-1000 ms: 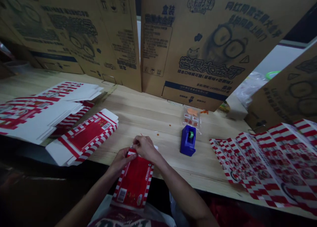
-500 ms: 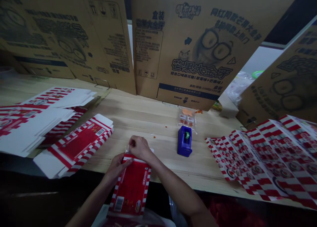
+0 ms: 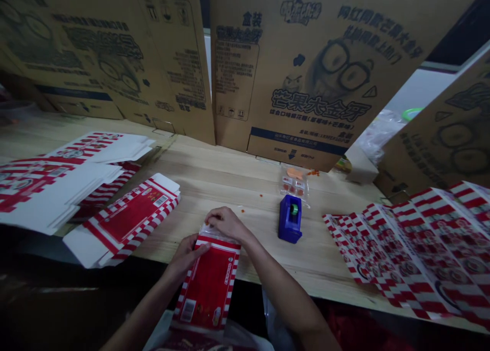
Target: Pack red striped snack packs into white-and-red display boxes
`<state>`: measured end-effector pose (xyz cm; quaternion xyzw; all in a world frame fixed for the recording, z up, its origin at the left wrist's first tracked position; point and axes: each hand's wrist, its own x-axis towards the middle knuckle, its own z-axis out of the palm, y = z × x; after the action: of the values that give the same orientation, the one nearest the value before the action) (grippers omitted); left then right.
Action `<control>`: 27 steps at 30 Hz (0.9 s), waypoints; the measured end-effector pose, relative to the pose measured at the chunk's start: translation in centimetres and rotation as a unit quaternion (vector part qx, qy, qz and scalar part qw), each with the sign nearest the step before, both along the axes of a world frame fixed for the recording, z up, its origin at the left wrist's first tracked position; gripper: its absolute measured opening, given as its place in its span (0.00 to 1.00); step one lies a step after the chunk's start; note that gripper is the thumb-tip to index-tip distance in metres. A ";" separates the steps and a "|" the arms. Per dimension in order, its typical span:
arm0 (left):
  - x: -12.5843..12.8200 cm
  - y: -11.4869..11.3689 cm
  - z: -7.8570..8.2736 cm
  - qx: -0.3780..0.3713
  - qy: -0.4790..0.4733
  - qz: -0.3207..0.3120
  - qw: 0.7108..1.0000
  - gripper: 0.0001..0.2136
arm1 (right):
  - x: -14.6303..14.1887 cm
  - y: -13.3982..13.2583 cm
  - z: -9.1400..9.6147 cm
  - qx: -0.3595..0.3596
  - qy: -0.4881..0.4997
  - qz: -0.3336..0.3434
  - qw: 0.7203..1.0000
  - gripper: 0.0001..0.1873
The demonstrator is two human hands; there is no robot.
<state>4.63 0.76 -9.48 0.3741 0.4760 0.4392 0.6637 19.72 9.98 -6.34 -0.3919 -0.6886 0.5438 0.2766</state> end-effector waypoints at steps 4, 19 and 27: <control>0.0 0.0 -0.1 -0.011 -0.014 0.001 1.000 0.16 | -0.2 -0.3 0.2 0.008 0.008 0.006 1.000 0.04; -0.6 -0.2 -0.1 -0.022 -0.015 -0.001 1.000 0.20 | 2.0 3.3 0.1 0.027 -0.033 -0.073 0.996 0.11; -1.1 -0.1 -0.9 -0.017 -0.022 -0.001 1.000 0.21 | 8.7 9.3 -2.6 0.101 -0.160 -0.251 0.949 0.10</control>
<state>3.52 0.65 -10.36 0.3540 0.4685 0.4385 0.6804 28.47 19.26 -8.96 -0.6040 -0.6547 0.3143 0.3284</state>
